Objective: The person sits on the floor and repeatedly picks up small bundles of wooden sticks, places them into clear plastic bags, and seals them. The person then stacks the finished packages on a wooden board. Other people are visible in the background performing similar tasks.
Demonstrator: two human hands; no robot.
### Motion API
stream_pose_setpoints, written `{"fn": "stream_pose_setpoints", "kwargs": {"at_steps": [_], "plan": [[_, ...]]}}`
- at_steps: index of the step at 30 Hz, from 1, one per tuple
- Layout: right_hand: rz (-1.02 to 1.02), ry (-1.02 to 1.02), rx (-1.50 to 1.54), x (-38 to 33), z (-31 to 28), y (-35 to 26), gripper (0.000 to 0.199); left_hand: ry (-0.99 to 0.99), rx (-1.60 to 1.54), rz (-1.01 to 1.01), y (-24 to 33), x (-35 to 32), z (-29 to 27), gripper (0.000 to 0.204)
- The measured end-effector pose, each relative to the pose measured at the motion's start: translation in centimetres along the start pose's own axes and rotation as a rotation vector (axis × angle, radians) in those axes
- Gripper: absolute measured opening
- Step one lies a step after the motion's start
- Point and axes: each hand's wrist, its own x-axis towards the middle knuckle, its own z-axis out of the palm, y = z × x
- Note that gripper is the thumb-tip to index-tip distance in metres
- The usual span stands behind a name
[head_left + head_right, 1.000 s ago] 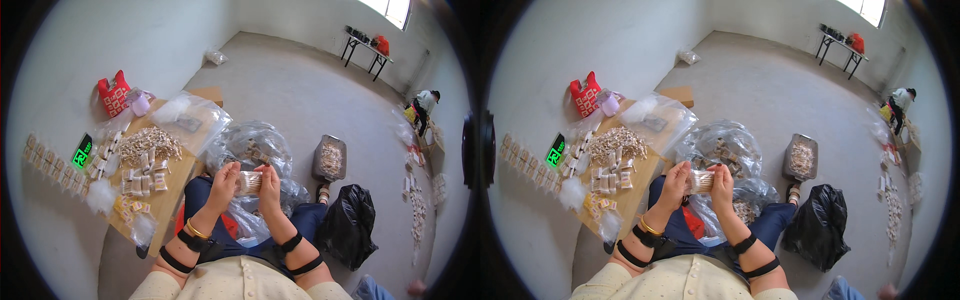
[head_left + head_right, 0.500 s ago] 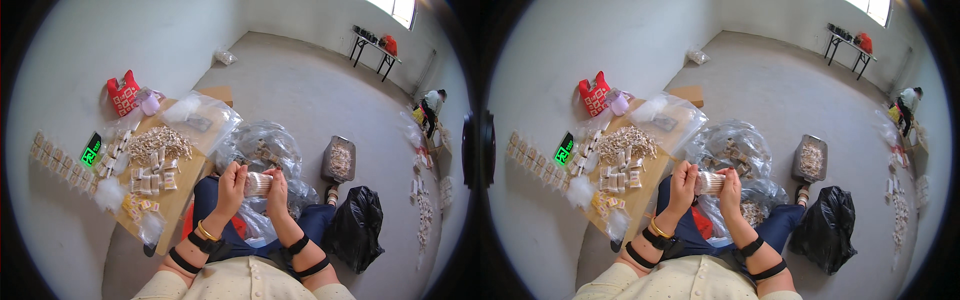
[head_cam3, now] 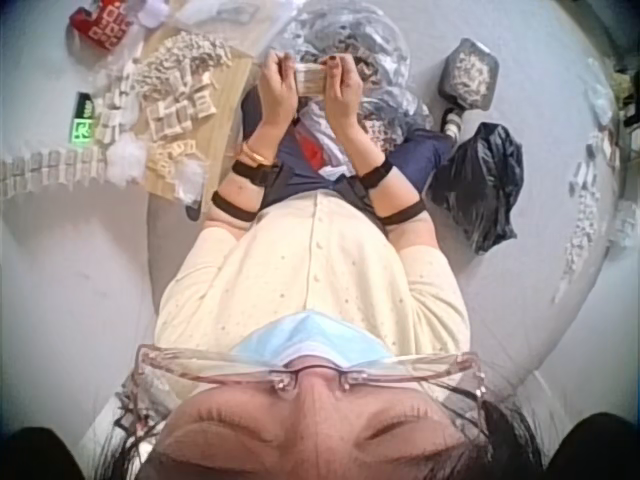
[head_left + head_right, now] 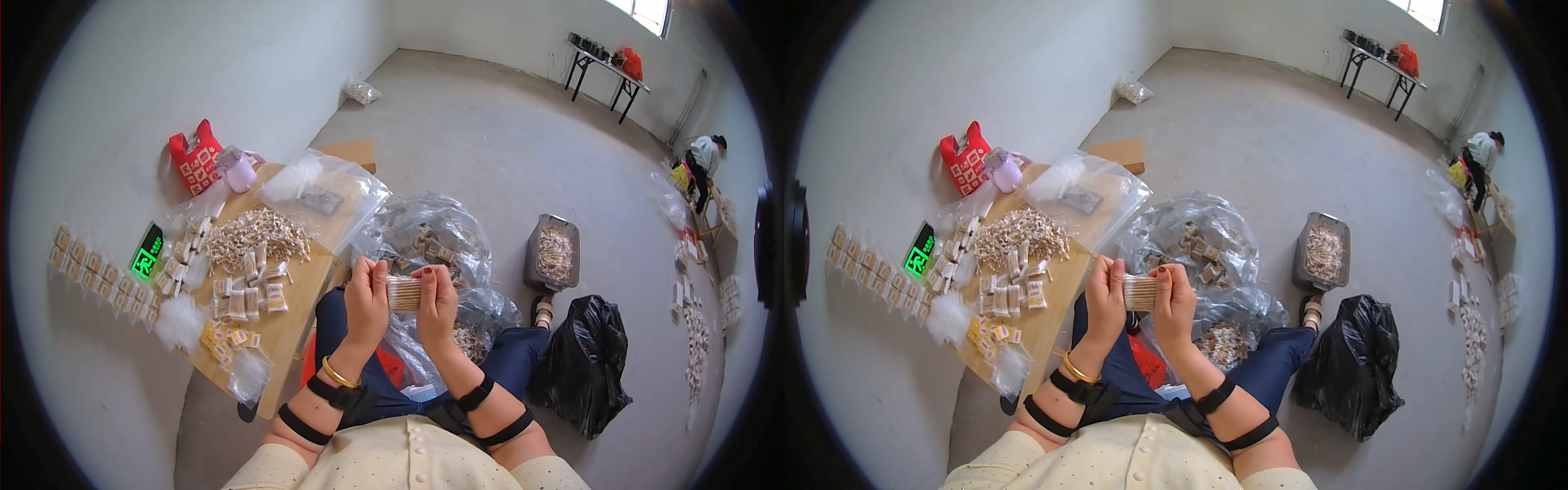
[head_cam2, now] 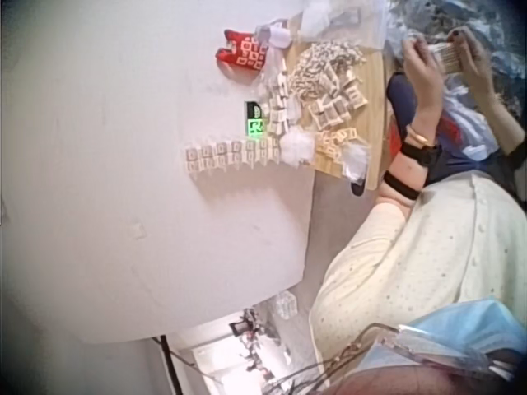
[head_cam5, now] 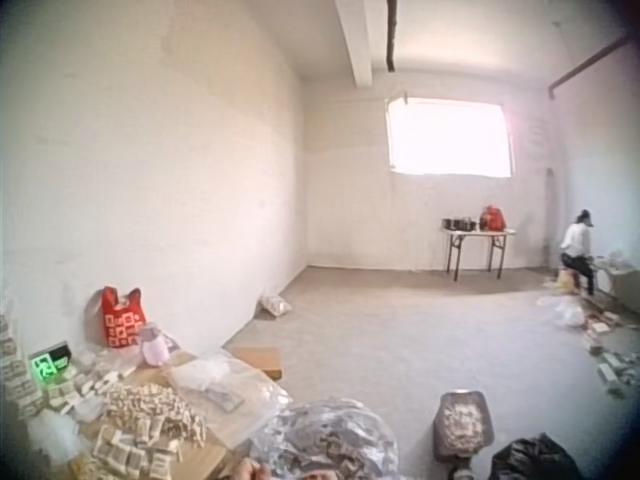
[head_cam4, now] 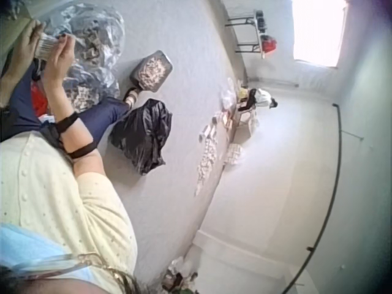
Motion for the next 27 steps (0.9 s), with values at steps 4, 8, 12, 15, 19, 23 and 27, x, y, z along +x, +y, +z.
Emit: {"fn": "stream_pose_setpoints", "kwargs": {"at_steps": [4, 8, 12, 15, 19, 23, 27], "plan": [[0.125, -0.004, 0.049, 0.6, -1.1, 0.6, 0.036, -0.048, -0.143, -0.098, 0.7, -0.4, -0.4, 0.032], [0.116, -0.003, 0.053, 0.7, -2.2, 1.6, 0.037, -0.071, -0.165, -0.113, 0.9, -0.9, -0.3, 0.031], [0.113, 0.069, 0.047, 1.2, -3.4, 2.4, 0.036, -0.101, -0.331, -0.192, -0.2, -0.8, -0.8, 0.03], [0.116, 0.061, 0.046, 1.1, -3.6, 2.0, 0.035, -0.21, -0.327, -0.162, 0.2, -1.0, -0.1, 0.029], [0.089, 0.093, -0.016, 1.2, -4.7, 2.8, 0.034, -0.39, -0.457, -0.46, 0.3, -1.2, -0.7, 0.02], [0.078, 0.178, -0.08, 1.6, -8.7, 4.7, 0.034, -0.277, -0.465, -0.429, -1.4, -1.3, -1.6, 0.019], [0.172, 0.159, -0.386, 0.3, -15.4, 10.1, 0.033, -0.308, -0.449, -0.456, -2.2, -1.5, -2.8, 0.021]]}}
